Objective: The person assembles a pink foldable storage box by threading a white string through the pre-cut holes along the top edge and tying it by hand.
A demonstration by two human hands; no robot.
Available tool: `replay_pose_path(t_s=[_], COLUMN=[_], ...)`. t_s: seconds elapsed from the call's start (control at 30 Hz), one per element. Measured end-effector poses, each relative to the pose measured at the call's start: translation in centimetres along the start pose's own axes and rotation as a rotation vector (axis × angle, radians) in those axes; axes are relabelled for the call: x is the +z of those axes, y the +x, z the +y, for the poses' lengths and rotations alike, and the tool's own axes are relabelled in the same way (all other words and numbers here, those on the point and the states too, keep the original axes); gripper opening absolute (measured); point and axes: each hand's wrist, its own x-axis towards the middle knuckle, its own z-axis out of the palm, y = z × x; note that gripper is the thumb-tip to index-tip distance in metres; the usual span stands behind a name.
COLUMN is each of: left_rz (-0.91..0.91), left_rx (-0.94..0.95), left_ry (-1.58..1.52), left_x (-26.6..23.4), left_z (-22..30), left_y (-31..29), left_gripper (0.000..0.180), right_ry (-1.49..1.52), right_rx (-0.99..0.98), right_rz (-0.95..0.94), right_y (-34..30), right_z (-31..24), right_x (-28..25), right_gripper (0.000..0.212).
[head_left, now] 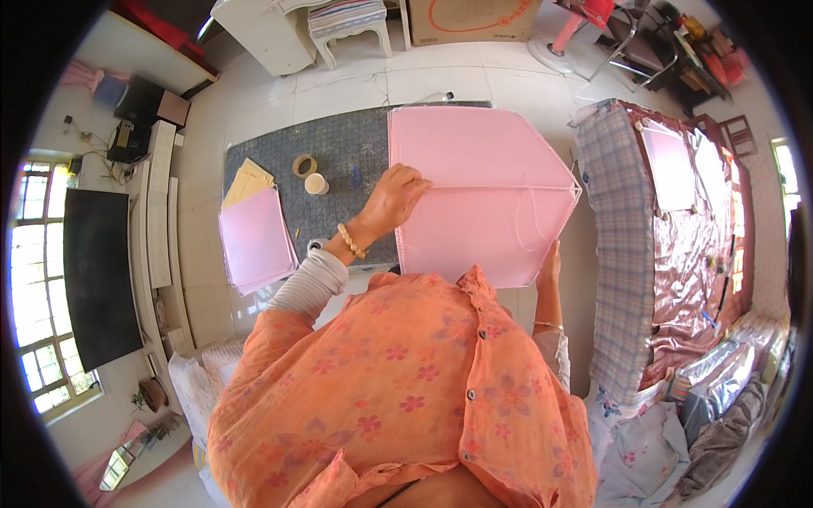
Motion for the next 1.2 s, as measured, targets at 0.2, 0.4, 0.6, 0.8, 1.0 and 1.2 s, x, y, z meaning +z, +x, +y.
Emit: replay_pose_path(t_s=[0.2, 0.4, 0.6, 0.8, 1.0, 1.2], left_rz=[-0.028, -0.107, -0.237, -0.309, -0.331, -0.305], left_rx=[-0.048, -0.057, 0.045, 0.097, 0.113, 0.132], left_ry=[0.029, 0.093, 0.214, 0.184, 0.214, 0.214], left_x=[-1.3, -2.3, -0.7, 3.8, 5.4, 5.5], left_z=[-2.3, -2.1, -0.7, 0.4, 0.6, 0.6], left_y=[0.5, -0.1, 2.9, 7.3, 8.2, 8.2], left_gripper=[0.018, 0.017, 0.019, 0.023, 0.021, 0.018], right_ry=[-0.122, -0.133, -0.235, -0.251, -0.712, -1.062], right_rx=[0.081, 0.068, 0.01, -0.07, -0.941, -1.2], right_rz=[0.049, 0.104, 0.128, 0.208, 0.216, -0.109], right_y=[1.7, 1.2, 2.1, 0.7, -2.2, -2.2], right_z=[-0.7, -0.9, -0.3, -2.2, -11.4, -18.9], right_x=[2.1, 3.0, 1.9, 2.6, 6.2, 13.7], right_gripper=[0.066, 0.065, 0.061, 0.047, 0.022, 0.016])
